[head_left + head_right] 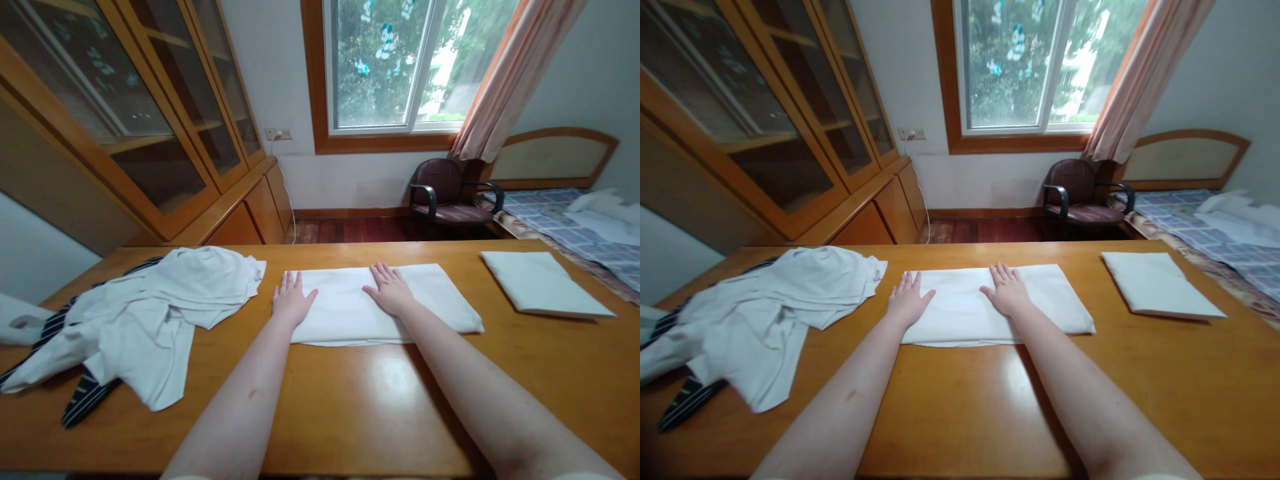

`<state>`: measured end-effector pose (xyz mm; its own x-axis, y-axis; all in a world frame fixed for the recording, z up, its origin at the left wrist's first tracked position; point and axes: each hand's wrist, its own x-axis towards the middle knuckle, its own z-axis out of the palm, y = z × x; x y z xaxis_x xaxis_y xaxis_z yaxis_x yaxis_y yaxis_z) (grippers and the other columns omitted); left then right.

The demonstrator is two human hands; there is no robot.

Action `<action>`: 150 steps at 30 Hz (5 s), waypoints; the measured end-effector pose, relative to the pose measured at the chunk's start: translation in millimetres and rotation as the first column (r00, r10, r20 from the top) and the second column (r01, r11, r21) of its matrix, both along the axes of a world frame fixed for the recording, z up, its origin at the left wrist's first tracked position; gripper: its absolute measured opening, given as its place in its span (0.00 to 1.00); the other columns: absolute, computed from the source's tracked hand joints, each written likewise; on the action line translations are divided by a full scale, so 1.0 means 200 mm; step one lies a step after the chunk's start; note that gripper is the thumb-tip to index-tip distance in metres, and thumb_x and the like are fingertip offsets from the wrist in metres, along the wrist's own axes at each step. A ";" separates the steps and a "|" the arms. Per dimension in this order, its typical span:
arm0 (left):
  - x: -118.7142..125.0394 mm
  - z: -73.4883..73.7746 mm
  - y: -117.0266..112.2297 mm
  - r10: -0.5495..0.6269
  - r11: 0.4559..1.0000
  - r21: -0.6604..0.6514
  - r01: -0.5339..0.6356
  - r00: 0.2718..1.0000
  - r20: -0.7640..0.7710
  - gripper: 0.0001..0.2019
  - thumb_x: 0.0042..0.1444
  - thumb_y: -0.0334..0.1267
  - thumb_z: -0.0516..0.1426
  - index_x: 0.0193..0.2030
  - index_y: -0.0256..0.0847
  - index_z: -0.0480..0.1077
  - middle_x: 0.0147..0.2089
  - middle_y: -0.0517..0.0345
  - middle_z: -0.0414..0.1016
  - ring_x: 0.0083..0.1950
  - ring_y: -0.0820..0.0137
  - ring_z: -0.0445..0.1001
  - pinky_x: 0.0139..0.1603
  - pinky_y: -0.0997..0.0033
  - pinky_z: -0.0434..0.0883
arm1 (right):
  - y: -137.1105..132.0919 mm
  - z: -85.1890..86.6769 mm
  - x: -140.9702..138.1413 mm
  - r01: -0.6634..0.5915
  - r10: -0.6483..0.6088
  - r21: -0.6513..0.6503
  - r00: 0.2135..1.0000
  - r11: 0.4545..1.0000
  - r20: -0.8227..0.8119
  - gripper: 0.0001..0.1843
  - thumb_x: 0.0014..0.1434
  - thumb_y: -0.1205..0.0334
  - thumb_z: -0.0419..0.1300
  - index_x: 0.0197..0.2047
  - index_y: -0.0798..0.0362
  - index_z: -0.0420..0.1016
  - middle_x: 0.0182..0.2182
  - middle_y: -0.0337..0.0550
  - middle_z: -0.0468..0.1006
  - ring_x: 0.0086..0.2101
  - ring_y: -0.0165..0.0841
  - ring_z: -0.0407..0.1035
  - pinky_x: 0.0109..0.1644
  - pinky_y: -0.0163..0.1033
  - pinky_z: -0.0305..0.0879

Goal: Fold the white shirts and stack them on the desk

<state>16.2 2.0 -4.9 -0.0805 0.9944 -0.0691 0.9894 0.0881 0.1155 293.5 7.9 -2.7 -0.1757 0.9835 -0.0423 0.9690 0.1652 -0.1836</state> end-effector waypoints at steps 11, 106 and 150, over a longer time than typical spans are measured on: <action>0.00 0.00 0.00 0.009 1.000 -0.003 -0.009 1.000 0.008 0.41 0.57 0.62 0.41 0.70 0.38 0.43 0.72 0.44 0.36 0.72 0.57 0.36 0.67 0.50 0.45 | 0.04 -0.03 0.53 0.331 -0.327 -0.011 0.937 0.944 0.125 0.44 0.61 0.37 0.38 0.69 0.61 0.46 0.67 0.55 0.44 0.65 0.42 0.39 0.65 0.49 0.39; -0.31 0.12 -0.02 0.047 0.994 0.085 -0.062 0.983 0.177 0.23 0.59 0.42 0.45 0.57 0.34 0.65 0.58 0.44 0.68 0.59 0.61 0.66 0.59 0.66 0.62 | -0.20 0.08 -0.14 -0.212 0.203 -0.142 0.976 0.967 -0.076 0.45 0.58 0.36 0.45 0.70 0.56 0.42 0.68 0.55 0.35 0.66 0.41 0.29 0.66 0.53 0.29; -0.34 0.14 -0.01 0.160 0.987 -0.082 -0.137 0.829 0.536 0.24 0.48 0.46 0.59 0.51 0.37 0.67 0.40 0.52 0.77 0.40 0.63 0.76 0.42 0.68 0.69 | -0.67 0.18 -0.77 -0.484 0.476 0.013 0.864 0.875 0.162 0.20 0.58 0.74 0.48 0.53 0.70 0.67 0.39 0.65 0.75 0.37 0.43 0.71 0.33 0.45 0.66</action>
<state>-51.2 -0.2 23.4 -0.1659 0.9691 -0.1824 0.7454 0.2444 0.6203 139.4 -126.9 32.3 -0.6226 0.7804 -0.0571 0.7823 0.6225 -0.0225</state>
